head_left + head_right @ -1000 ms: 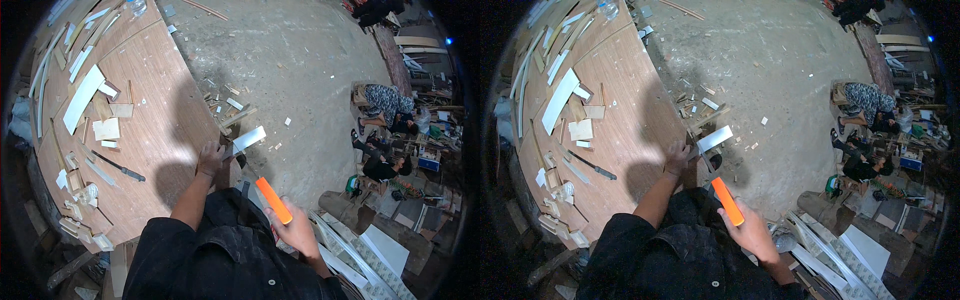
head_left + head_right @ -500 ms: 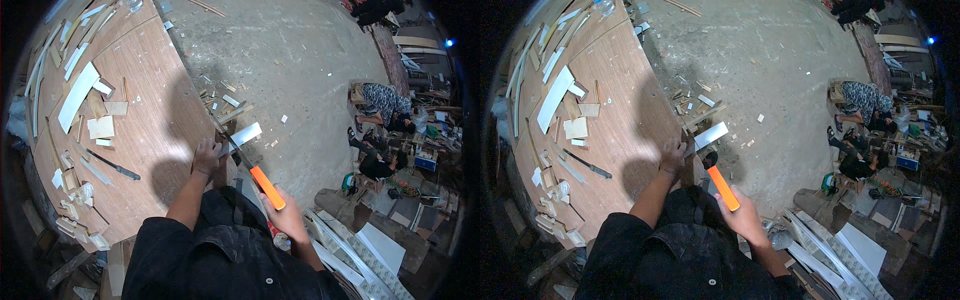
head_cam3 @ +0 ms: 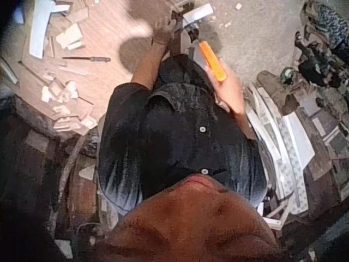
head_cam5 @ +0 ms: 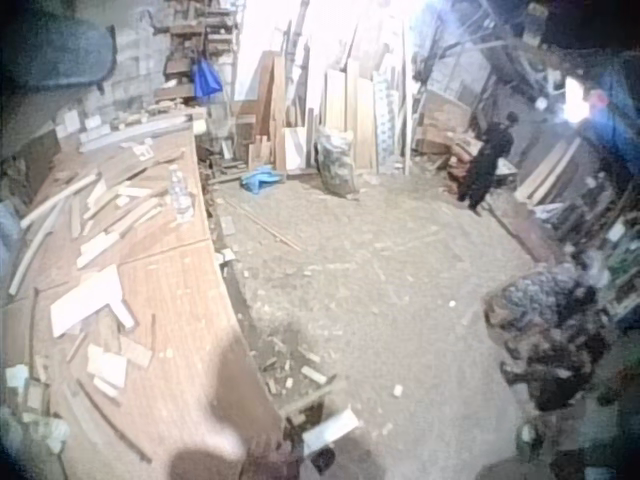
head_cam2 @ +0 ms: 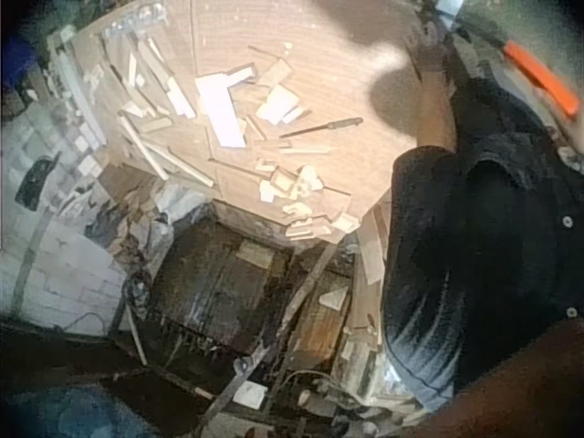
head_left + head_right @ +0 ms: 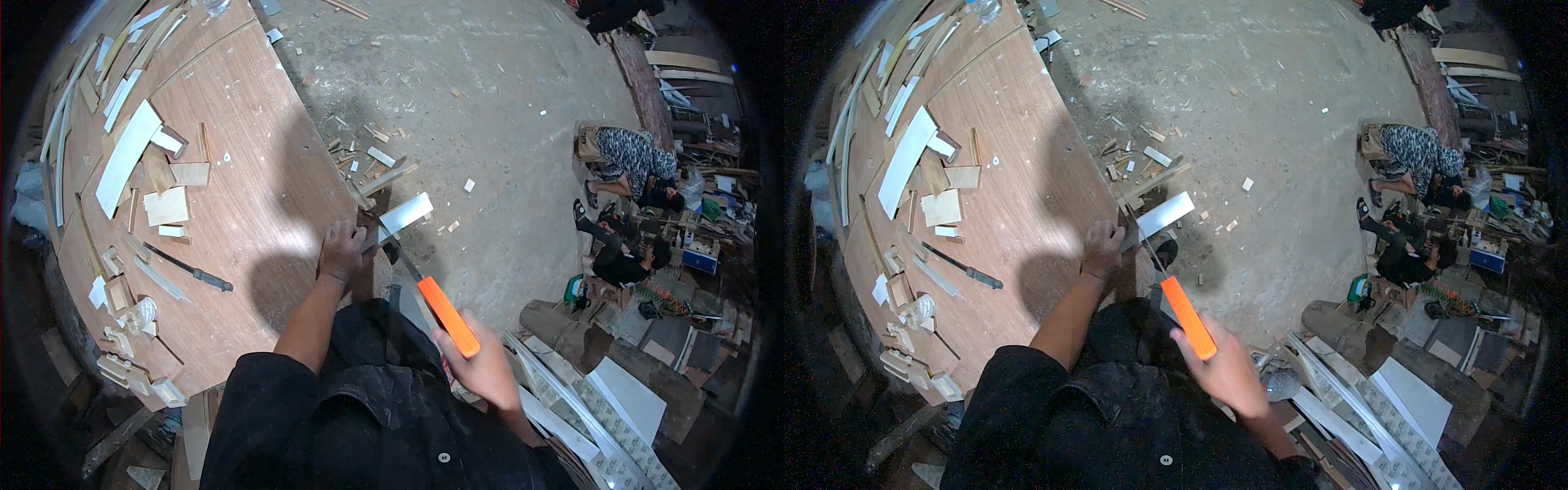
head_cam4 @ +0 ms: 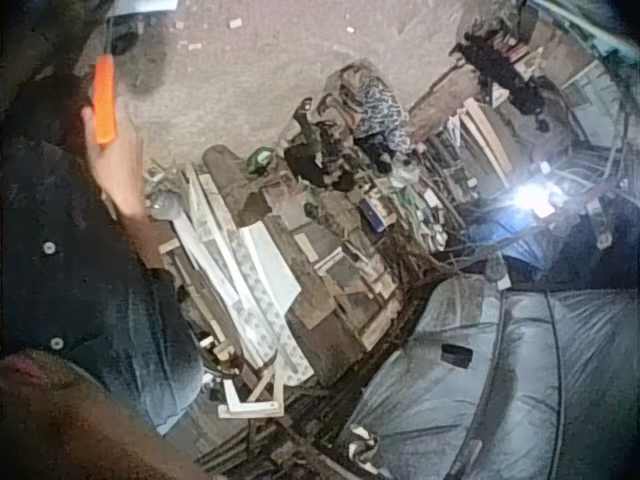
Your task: The person turns and holds a plastic profile piece by hand, then cuts it using a hand saw while holding it against the edge of the workbench.
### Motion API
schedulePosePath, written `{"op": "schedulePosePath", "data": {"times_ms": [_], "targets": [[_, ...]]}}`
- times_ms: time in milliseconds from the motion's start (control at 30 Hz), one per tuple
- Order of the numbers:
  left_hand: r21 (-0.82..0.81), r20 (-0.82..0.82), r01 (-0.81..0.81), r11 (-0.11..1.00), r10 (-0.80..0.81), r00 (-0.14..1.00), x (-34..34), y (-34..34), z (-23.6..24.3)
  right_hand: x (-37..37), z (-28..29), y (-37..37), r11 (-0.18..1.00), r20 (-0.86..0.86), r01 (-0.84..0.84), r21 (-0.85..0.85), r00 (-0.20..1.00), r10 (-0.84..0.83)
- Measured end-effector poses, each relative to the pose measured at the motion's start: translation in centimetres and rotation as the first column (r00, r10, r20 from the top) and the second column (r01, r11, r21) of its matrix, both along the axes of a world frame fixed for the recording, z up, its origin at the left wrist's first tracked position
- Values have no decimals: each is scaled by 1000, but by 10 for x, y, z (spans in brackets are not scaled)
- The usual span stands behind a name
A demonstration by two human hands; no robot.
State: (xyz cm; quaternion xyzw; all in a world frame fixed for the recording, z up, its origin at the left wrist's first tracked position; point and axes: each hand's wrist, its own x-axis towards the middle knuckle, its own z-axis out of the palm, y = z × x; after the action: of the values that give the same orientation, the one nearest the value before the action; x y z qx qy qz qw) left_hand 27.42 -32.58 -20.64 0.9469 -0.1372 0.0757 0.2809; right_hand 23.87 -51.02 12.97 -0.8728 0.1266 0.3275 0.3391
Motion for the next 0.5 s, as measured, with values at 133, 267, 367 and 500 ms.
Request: {"op": "schedulePosePath", "data": {"times_ms": [133, 267, 367, 500], "targets": [[-6, -24, 5, 1000, -5, 1000, 2, -3, 4, -6, -34, 0, 994, 91, 68, 83, 993, -76], [-21, -61, 9, 1000, -10, 998, 0, -1, 4, -1, 7, 1, 999, -11, 33, 19, 999, -33], [-9, -26, 8, 1000, -9, 1000, 7, -9, 15, -6, -23, -5, 994, -4, 108, 0, 994, -108], [14, -41, 14, 1000, -13, 999, 1, -4, 2, -4, 1, 0, 1000, 33, -23, 6, 999, 23]]}}
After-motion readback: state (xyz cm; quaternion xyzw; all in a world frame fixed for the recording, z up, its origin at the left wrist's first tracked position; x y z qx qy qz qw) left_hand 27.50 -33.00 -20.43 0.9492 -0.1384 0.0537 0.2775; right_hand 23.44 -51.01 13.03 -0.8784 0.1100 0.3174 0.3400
